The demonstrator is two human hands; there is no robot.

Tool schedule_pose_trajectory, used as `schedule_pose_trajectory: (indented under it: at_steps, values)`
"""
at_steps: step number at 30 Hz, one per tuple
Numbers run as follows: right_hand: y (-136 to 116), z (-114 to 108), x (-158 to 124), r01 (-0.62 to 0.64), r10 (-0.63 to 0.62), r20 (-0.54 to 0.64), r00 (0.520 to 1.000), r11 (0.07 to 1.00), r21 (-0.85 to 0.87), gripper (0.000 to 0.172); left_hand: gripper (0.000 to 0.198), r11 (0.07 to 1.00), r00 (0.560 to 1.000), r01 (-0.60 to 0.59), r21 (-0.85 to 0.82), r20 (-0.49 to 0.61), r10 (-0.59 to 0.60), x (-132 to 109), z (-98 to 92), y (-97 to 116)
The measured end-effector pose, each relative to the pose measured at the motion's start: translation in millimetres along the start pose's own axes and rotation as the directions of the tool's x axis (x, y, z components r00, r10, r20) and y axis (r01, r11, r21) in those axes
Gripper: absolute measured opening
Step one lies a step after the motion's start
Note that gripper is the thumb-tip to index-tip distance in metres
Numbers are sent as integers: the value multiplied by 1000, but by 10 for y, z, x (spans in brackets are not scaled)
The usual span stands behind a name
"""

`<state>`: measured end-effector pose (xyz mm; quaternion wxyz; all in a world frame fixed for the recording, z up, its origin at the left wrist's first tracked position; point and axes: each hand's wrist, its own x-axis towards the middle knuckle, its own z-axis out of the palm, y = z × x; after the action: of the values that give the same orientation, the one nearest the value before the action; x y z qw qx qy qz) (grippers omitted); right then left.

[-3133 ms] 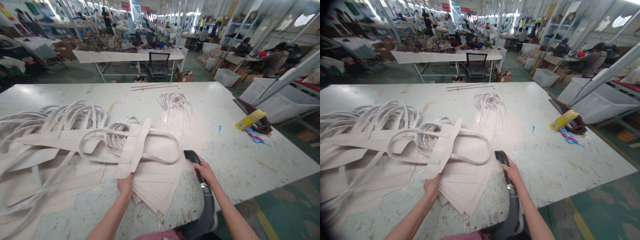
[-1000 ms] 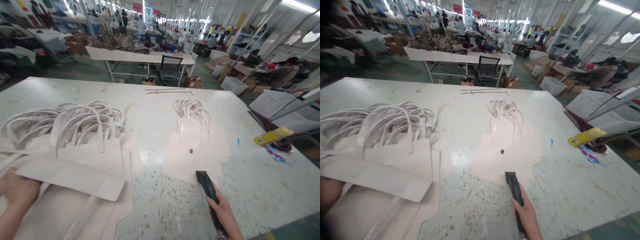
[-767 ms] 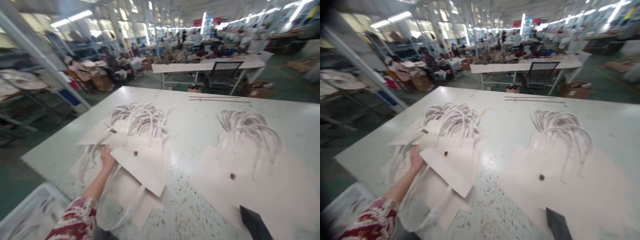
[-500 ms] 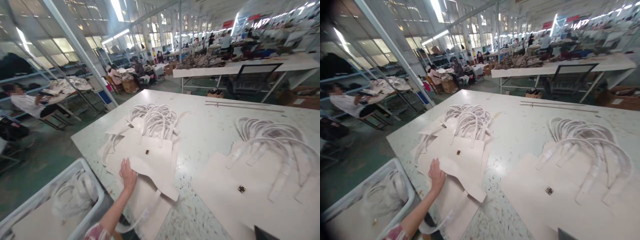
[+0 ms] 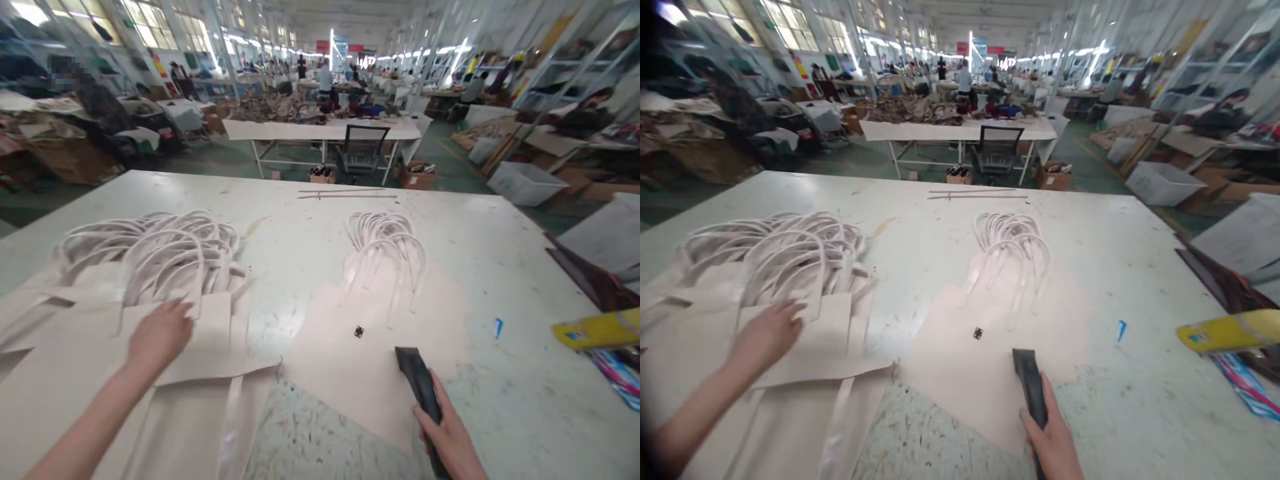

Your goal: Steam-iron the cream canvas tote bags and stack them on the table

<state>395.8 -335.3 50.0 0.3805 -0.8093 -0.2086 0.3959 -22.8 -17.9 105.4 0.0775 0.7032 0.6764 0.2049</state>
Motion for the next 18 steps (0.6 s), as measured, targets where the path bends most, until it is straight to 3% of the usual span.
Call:
schedule_pose_trajectory:
  at_steps: [1,3,5,6,7,8,10,15,18]
  values:
    - [-56,-21,80,18,-18,9,1000,1000,-5,78,35,979,973,-205,3,111,203,-79,270,422]
    - [-162,-57,245,31,-32,37,999,999,17,75,43,847,793,-520,-111,307,527,-396,930,1281]
    - [-266,-79,417,14,-16,55,998,999,37,73,55,675,547,-704,-221,438,714,-784,1561,1983]
    - [-318,-86,507,-3,0,60,998,999,41,74,60,621,470,-744,-246,468,748,-954,1811,2233]
    - [-369,-91,600,-25,22,64,998,999,44,74,64,601,437,-759,-249,489,755,-1092,2003,2410]
    - [-419,-95,693,-43,40,68,997,998,48,74,66,591,426,-770,-241,495,757,-1195,2137,2520]
    - [-514,-101,872,-54,48,77,996,996,69,73,69,598,453,-776,-202,481,750,-1321,2261,2592]
    - [-698,-98,1150,-35,30,84,996,998,59,67,65,603,480,-781,-164,459,747,-1579,2192,2491]
    - [-703,-129,1118,-13,15,-52,999,999,29,68,67,610,474,-773,-175,480,738,-1831,2137,2404]
